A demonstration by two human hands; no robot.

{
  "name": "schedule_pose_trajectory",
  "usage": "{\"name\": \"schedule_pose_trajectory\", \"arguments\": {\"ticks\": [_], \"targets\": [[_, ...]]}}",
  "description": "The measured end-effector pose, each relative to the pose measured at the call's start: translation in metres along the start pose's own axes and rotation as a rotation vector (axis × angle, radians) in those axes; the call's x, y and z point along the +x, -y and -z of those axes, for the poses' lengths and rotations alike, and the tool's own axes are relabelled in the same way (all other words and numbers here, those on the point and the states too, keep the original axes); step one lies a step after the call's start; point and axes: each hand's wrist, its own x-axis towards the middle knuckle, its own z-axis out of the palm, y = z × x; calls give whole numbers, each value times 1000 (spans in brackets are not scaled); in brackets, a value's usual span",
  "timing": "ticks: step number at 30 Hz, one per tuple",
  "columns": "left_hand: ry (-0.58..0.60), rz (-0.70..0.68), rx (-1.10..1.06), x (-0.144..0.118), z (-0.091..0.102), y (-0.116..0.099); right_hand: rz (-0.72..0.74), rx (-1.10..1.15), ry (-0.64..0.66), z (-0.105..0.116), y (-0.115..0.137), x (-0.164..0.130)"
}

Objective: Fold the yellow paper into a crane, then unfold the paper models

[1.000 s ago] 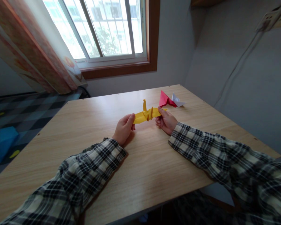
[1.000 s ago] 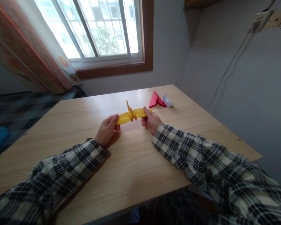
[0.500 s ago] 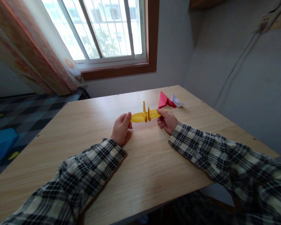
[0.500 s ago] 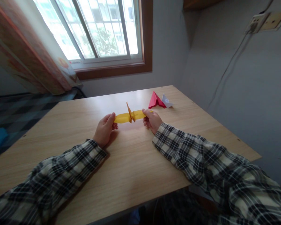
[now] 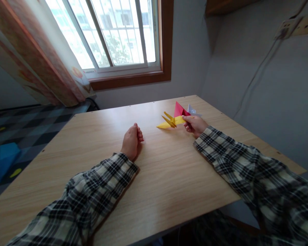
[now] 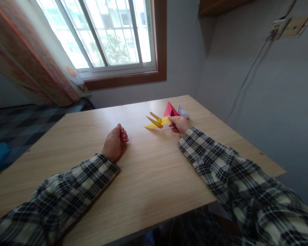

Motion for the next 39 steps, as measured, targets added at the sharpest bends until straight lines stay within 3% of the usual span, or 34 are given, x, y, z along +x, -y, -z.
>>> {"name": "schedule_pose_trajectory", "arguments": {"ticks": [10,15,25,29,34,39], "targets": [[3,24,-42,-2,0,-2,-24,-391,-75,47,18,15],[2,22,-11,-1,0,-2,88,-608,-172,59,17,17],[14,11,-13,-1,0,-1,204,-807,-267,66,18,19],[23,1,2,-1,0,-1,260,-1069,-366,69,27,18],[28,-6,0,0,1,1,504,-1273,-592,67,39,13],[26,-100,134,-2,1,0,698,-1217,-635,49,41,-4]]}}
